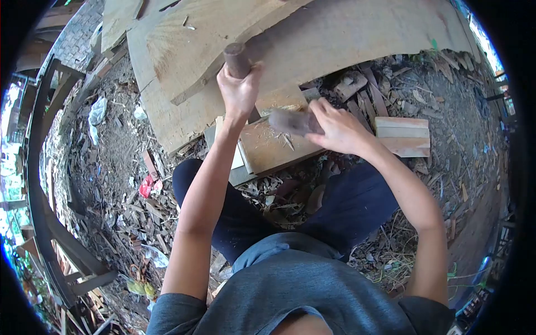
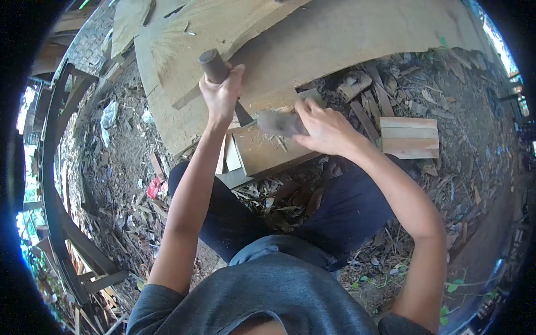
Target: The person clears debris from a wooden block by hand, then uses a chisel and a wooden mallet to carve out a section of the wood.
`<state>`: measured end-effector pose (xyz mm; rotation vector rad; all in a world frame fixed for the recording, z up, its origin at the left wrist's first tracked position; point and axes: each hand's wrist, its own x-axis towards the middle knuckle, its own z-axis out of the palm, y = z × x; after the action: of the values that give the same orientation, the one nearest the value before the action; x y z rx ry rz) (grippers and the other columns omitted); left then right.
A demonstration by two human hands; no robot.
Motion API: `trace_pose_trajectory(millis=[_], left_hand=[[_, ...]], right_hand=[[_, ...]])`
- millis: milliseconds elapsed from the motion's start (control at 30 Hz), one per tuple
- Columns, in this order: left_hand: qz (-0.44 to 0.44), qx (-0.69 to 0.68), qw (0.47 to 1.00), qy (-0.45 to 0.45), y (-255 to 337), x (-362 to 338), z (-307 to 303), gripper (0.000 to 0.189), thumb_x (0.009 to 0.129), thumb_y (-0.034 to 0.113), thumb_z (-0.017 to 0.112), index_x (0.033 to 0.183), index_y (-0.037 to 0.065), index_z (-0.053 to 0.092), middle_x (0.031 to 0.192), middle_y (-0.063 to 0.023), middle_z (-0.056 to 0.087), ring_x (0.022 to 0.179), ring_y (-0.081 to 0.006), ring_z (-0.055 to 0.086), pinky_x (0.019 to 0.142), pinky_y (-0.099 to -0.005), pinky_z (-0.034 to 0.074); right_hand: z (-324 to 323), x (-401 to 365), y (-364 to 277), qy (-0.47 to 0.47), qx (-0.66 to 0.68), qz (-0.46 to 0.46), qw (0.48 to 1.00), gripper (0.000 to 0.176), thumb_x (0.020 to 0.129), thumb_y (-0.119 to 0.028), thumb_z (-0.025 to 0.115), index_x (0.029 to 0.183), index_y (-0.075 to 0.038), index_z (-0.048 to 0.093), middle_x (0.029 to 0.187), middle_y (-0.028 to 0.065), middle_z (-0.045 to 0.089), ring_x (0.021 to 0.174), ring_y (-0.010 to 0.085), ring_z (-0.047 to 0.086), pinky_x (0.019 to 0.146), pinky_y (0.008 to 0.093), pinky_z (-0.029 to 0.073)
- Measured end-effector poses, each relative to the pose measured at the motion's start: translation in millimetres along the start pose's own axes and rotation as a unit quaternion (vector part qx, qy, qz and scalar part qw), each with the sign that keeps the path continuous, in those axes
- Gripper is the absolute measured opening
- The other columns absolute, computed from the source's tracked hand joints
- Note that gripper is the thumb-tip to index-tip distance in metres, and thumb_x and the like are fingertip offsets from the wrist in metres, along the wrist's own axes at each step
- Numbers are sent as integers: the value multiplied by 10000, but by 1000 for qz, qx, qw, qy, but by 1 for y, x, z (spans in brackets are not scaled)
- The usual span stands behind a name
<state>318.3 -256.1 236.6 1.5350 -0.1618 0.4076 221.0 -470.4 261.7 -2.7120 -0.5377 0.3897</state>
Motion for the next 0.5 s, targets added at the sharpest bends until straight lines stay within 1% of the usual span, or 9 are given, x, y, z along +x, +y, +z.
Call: trace_pose_trajectory(millis=[33,67,133,167,200,267,333,400,500], left_hand=[[-2,-6,1000,-2,2,-2,-2,163,784,57,694,782,62,531,569,-1,518,443,-73,468,406,-234,358],[-3,-9,1000,-4,4,-5,-5,164,786,54,692,785,64,528,566,-2,514,440,-74,461,404,-237,351],[-5,7,1000,-14,9,-16,-10,161,794,38,677,792,65,519,563,-7,508,440,-76,453,404,-242,338],[9,-1,1000,-22,12,-22,-11,160,796,27,672,795,63,516,563,-10,506,444,-76,454,405,-243,335],[20,-11,999,-31,14,-28,-11,161,797,16,668,798,60,513,563,-13,505,448,-76,456,406,-243,332],[40,5,998,-41,15,-32,-15,141,824,28,648,796,53,512,551,-6,475,444,-78,434,398,-252,319],[-43,-103,993,33,20,-20,-36,246,826,116,691,677,84,497,616,2,524,522,-88,489,508,-276,414],[-124,-208,960,143,-10,8,-76,294,855,101,650,662,111,429,579,1,467,471,-101,428,474,-300,386],[-209,-270,885,318,-41,19,-104,297,874,82,611,684,111,385,547,9,395,441,-117,358,456,-305,355]], right_hand=[[7,4,1,47,22,17,999,589,855,-294,641,1282,-6,357,1171,266,517,905,458,626,804,505,522],[14,10,1,51,29,17,998,589,855,-294,641,1282,-6,357,1171,266,517,905,458,626,804,505,522],[27,20,0,20,18,91,996,693,874,-314,611,1418,-49,272,1134,293,548,943,463,618,830,500,514],[34,25,3,-53,-26,88,994,820,892,-328,580,1512,-99,94,1099,323,562,968,465,611,846,498,507],[40,25,6,-50,-19,95,994,820,892,-328,580,1512,-99,94,1099,323,562,968,465,611,846,498,507],[39,24,-2,-133,-36,128,982,883,898,-322,565,1524,-129,-27,1124,334,549,982,458,612,849,491,506],[42,25,2,-126,-38,129,983,919,892,-310,570,1519,-157,-85,1130,338,544,977,455,616,857,489,508],[42,23,2,-120,-60,128,983,931,866,-339,578,1528,-164,-53,1182,308,548,1012,415,624,864,462,517],[45,24,6,-98,-70,125,985,955,832,-348,601,1529,-239,-43,1132,276,599,980,408,644,851,469,527]])
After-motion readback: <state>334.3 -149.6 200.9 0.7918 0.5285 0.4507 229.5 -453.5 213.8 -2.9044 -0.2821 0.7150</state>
